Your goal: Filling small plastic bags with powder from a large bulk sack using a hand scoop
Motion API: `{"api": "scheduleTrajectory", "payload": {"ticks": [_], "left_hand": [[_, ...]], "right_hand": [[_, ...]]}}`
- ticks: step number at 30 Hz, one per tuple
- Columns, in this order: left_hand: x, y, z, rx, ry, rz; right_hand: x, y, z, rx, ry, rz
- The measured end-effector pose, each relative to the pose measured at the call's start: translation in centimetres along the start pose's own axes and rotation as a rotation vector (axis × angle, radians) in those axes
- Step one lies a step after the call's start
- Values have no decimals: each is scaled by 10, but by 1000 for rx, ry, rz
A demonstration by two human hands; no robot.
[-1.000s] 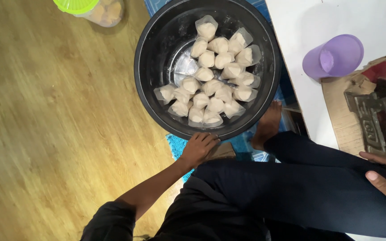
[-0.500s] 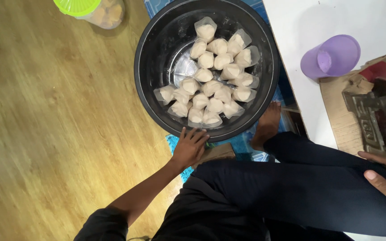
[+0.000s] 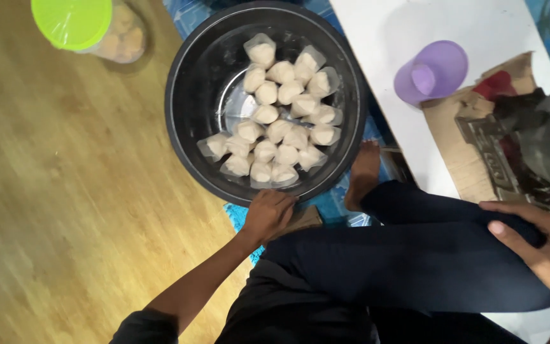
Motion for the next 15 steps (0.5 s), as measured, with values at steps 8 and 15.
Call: {"api": "scheduleTrajectory", "payload": {"ticks": [8, 15], "left_hand": [[106, 29, -128, 168, -274, 298], [233, 67, -219, 275, -677, 479]], "right_hand": [[-5, 9, 19, 137, 104, -228], [-6, 3, 47, 482, 443, -395]]}}
Point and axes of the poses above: each hand's wrist, its own z-axis away from the middle knuckle, its own y-axis out of the back of the hand, x = y × z, the point moved 6 cm from there along -z, towards the middle knuckle, and after that the axes turned 6 degrees about -x, right-handed, at the moved point
